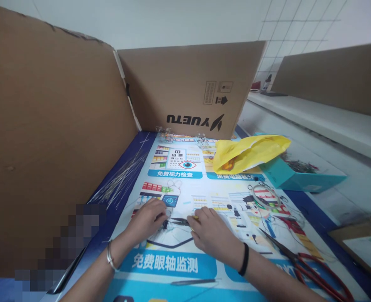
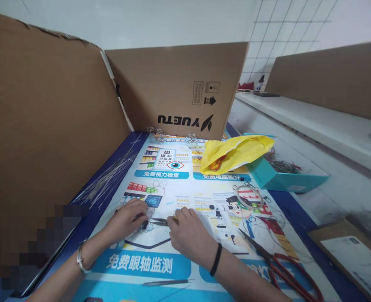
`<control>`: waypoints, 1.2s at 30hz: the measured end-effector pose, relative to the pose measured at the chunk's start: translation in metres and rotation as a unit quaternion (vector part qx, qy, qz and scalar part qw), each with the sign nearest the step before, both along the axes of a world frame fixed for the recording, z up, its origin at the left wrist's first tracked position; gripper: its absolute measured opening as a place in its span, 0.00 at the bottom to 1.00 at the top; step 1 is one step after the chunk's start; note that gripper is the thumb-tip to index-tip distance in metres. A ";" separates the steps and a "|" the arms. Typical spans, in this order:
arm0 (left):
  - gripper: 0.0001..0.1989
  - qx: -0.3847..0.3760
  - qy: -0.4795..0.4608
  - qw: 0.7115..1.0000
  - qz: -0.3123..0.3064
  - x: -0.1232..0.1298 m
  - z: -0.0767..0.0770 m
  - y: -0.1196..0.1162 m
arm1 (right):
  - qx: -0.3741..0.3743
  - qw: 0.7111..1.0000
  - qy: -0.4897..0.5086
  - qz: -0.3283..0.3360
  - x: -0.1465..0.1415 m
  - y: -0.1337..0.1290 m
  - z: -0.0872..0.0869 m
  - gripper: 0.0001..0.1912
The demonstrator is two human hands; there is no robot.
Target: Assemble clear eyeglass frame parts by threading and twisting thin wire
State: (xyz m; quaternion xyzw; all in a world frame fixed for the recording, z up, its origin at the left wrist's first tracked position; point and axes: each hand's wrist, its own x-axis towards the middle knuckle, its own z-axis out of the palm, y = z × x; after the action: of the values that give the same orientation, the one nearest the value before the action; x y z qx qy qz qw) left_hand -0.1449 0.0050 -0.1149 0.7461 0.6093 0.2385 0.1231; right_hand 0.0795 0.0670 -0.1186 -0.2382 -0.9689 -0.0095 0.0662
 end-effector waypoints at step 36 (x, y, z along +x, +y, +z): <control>0.04 -0.050 0.085 0.988 0.121 0.012 -0.012 0.000 | -0.021 0.999 0.024 -0.029 0.003 0.009 -0.004 0.12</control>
State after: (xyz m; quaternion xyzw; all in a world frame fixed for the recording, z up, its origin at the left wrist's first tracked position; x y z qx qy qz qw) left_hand -0.1327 0.0049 -0.1274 0.6776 0.7144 0.1561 0.0784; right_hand 0.0830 0.0761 -0.1231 -0.2676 -0.9597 0.0143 0.0844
